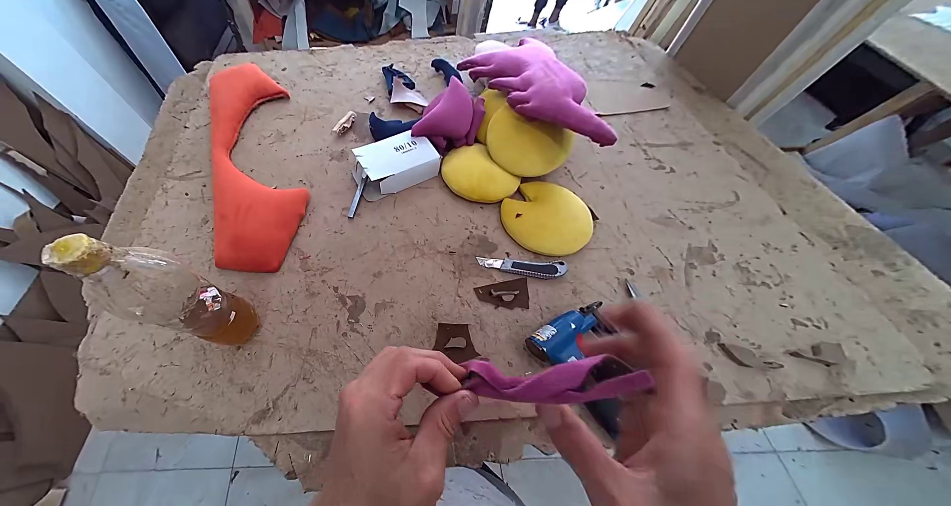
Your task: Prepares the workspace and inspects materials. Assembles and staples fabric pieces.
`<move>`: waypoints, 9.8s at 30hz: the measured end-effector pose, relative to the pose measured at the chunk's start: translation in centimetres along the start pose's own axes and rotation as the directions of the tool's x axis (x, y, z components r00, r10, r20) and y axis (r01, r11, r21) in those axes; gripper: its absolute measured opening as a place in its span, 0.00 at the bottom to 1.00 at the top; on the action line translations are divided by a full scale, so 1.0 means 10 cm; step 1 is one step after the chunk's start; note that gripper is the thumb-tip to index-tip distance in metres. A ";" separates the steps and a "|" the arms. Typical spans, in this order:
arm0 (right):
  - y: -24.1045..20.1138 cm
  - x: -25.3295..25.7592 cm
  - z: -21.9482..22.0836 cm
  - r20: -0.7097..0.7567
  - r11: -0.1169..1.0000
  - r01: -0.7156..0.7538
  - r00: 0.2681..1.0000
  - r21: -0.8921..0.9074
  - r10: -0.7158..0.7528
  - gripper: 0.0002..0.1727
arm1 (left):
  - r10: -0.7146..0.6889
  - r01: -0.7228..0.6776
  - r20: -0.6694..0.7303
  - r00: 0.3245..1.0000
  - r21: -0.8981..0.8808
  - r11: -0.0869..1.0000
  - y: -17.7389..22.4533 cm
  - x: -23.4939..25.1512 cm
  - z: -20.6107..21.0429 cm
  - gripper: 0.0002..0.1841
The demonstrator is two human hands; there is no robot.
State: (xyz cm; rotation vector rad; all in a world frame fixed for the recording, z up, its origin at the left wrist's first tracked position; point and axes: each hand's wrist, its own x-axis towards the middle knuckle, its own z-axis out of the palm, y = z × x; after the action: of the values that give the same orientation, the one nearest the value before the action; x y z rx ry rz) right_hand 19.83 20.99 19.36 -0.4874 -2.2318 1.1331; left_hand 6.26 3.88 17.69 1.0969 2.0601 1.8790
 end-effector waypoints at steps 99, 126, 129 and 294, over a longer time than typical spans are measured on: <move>0.06 0.45 -0.04 0.400 0.729 0.680 0.650 0.074 -0.647 0.08 | 0.380 -0.381 0.507 0.773 -0.108 0.918 0.07 0.23 -0.33 0.08; -0.24 0.29 -0.04 0.105 0.889 0.456 0.882 0.048 -0.459 0.12 | 0.066 0.009 0.165 0.984 -0.415 0.910 0.14 0.25 -0.03 0.17; -0.26 0.26 0.00 0.067 0.918 0.375 0.920 0.128 -0.385 0.15 | 0.056 -0.001 0.089 0.994 -0.525 0.851 0.16 0.22 0.05 0.12; 1.16 -0.22 0.95 0.163 0.909 -0.174 0.954 -0.379 0.251 0.16 | 0.240 -0.322 0.220 0.946 0.733 0.600 -1.78 -0.63 0.29 0.08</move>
State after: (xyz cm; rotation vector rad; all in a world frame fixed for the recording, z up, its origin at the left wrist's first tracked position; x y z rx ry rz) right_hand 16.06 20.65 4.72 -0.8154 -2.6412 0.9089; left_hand 5.13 3.32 -1.33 1.7274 2.8378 0.9238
